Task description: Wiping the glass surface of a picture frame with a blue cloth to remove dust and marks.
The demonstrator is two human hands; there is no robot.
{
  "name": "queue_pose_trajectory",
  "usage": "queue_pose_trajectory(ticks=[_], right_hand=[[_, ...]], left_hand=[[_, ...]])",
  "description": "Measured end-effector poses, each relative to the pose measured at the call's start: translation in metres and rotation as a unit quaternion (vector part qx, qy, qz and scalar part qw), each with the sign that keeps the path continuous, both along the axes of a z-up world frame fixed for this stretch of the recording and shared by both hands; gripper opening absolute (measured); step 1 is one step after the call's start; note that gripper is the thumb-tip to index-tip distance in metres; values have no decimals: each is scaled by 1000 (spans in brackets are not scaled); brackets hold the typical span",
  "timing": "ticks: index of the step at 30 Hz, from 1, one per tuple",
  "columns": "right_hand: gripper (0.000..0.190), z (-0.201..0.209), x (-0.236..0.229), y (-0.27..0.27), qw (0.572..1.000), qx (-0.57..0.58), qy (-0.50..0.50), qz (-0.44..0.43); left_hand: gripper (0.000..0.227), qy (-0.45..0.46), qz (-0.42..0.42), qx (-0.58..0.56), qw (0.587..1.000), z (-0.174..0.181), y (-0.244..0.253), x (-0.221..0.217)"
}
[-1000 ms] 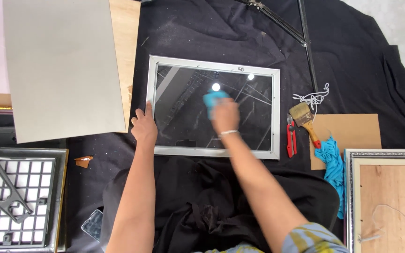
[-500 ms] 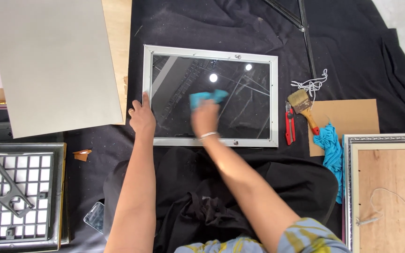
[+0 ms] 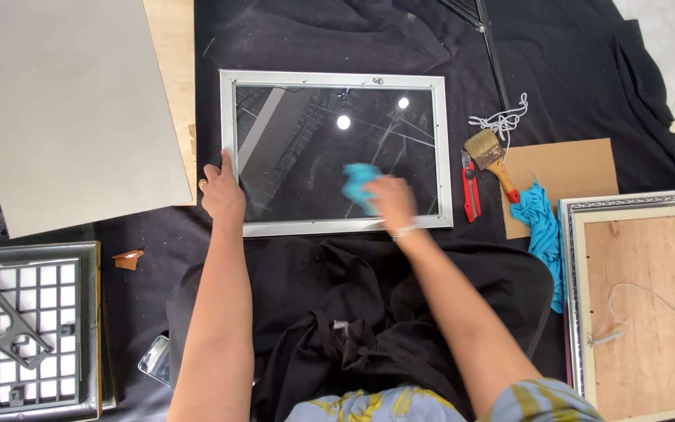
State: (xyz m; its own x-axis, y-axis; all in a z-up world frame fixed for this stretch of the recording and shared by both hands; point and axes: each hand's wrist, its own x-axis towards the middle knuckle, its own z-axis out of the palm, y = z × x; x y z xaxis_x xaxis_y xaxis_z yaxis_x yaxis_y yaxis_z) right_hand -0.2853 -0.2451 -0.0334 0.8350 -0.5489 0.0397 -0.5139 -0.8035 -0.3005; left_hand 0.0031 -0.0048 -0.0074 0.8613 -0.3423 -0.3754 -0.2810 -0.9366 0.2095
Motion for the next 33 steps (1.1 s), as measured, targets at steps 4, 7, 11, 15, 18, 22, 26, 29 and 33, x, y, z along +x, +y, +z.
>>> queue_pose_trajectory(ticks=[4,7,11,15,18,22,26,29,33], right_hand=[[26,8,-81,-62,997,-39,56,-40],[26,14,-60,-44,996,-66,41,-46],[30,53,38,36,879,381,-137,-251],[53,46,111,120,803,539,-196,-163],[39,31,117,120,894,417,-154,-57],[20,19,120,113,969,204,-91,105],[10,11,76,56,970,-48,-4,238],[22,69,20,18,980,196,-36,30],[25,-45,-68,-80,987,-116,74,81]], left_hand=[[74,-21,-1,-10,1000,-1,3,-6],[68,-61,9,-21,998,-8,4,-15],[52,-187,15,-78,979,-10,-6,-29],[51,-98,161,-421,887,16,-38,-60],[47,-11,286,-560,777,48,-37,-124],[48,-29,374,-551,745,19,-8,-136],[45,12,456,-553,697,19,23,-137],[45,67,461,-549,694,35,30,-152],[43,58,424,-570,702,76,34,-173]])
